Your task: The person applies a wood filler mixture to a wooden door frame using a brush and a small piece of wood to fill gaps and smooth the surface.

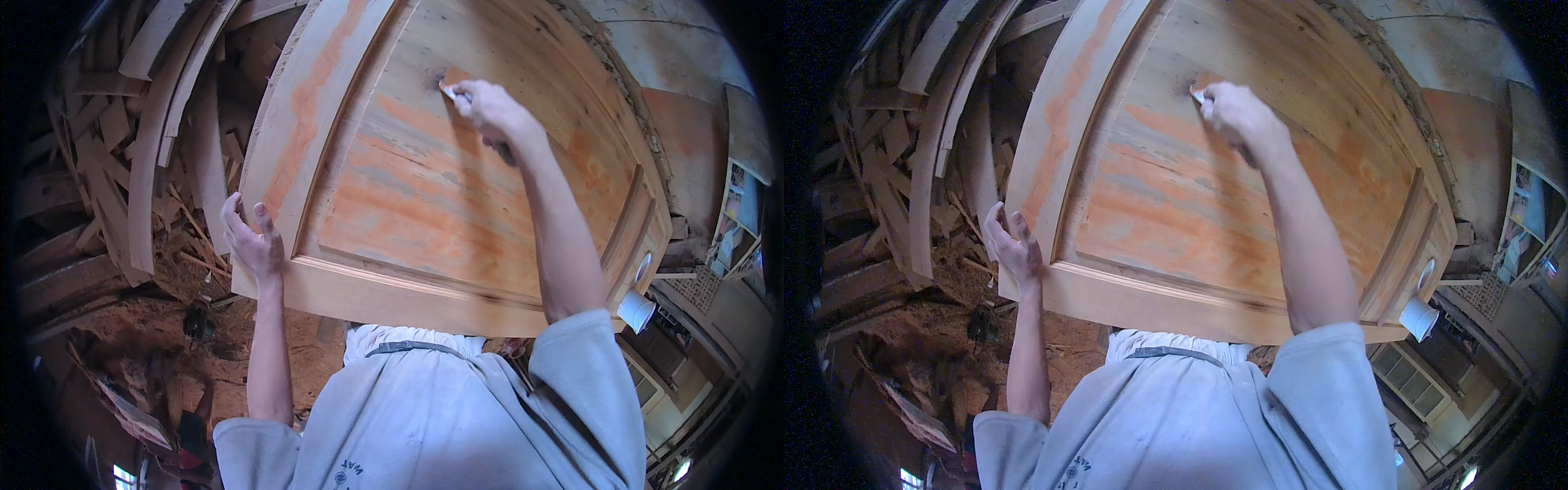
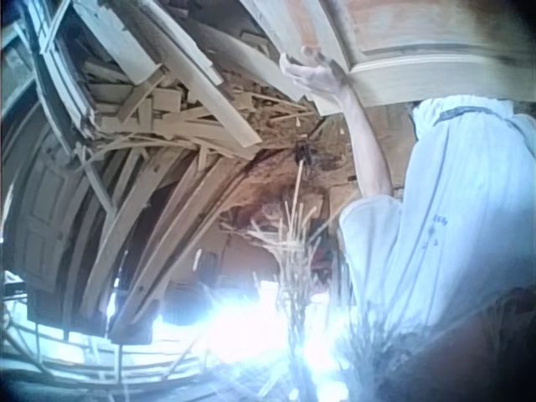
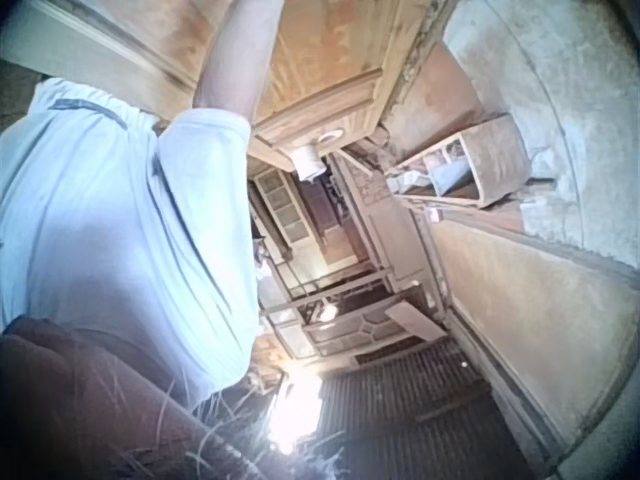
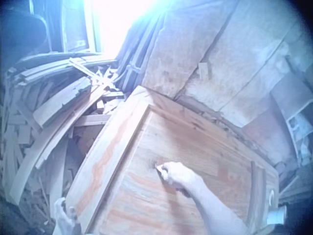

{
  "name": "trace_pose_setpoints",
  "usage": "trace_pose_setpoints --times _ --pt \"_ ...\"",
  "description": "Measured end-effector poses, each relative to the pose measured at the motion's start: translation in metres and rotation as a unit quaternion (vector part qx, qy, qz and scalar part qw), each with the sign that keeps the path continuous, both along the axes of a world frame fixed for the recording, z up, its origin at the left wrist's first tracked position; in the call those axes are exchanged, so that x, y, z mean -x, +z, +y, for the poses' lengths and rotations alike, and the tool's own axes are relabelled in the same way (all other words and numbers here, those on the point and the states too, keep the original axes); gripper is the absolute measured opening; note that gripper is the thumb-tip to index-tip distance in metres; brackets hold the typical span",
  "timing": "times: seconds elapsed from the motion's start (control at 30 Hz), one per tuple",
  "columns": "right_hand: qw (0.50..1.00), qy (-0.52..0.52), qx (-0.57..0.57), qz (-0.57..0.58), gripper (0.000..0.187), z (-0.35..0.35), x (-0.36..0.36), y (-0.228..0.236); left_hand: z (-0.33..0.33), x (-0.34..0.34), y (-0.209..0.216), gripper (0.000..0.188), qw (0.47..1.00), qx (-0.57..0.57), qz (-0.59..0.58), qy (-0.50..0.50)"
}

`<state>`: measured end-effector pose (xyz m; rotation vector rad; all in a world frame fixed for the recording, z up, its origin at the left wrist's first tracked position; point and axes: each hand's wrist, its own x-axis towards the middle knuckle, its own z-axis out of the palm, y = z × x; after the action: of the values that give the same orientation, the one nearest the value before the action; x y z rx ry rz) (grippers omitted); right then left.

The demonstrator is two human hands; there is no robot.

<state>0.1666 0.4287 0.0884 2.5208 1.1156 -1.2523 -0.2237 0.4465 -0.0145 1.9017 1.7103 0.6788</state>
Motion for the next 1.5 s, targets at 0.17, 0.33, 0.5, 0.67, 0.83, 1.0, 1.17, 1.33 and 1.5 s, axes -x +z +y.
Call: trace_pose_setpoints --times 0.17,0.33,0.5,0.67,0.83,1.0,1.17,1.33,1.5 --pt "0.999 0.021 -0.040 -0.020 0.038 -0.051 0.029 -0.001 0.000 0.008 -0.010 0.056 0.999 -0.014 -0.038 0.012" --pt "0.964 -0.104 -0.215 -0.114 0.041 -0.062 0.011 -0.016 0.001 0.002 -0.006 0.054 1.000 -0.017 -0.003 0.008" --pt "0.953 -0.124 -0.245 -0.125 0.040 -0.067 0.018 -0.060 0.000 0.001 -0.005 0.054 1.000 -0.019 0.013 0.004" --pt "0.964 -0.119 -0.181 -0.154 0.038 -0.096 0.037 -0.069 -0.001 0.000 -0.004 0.056 1.000 -0.004 -0.005 0.010" --pt "0.973 -0.023 -0.178 -0.144 0.037 -0.108 0.020 -0.030 -0.002 0.002 -0.004 0.057 1.000 -0.011 -0.018 0.019" --pt "0.989 -0.074 -0.126 -0.025 0.036 -0.041 -0.003 0.026 0.000 0.000 0.000 0.057 1.000 -0.006 0.014 0.017" --pt "0.999 0.014 -0.008 -0.039 0.039 0.000 -0.016 0.013 0.001 0.000 -0.001 0.057 0.999 -0.023 0.024 0.006" --pt "0.997 0.067 0.031 -0.011 0.042 -0.010 -0.018 0.011 -0.001 0.000 -0.004 0.058 0.999 -0.030 -0.001 0.017" --pt "0.990 0.086 0.107 -0.013 0.040 -0.040 -0.012 0.019 0.000 0.006 -0.008 0.058 0.999 -0.030 0.022 0.012"
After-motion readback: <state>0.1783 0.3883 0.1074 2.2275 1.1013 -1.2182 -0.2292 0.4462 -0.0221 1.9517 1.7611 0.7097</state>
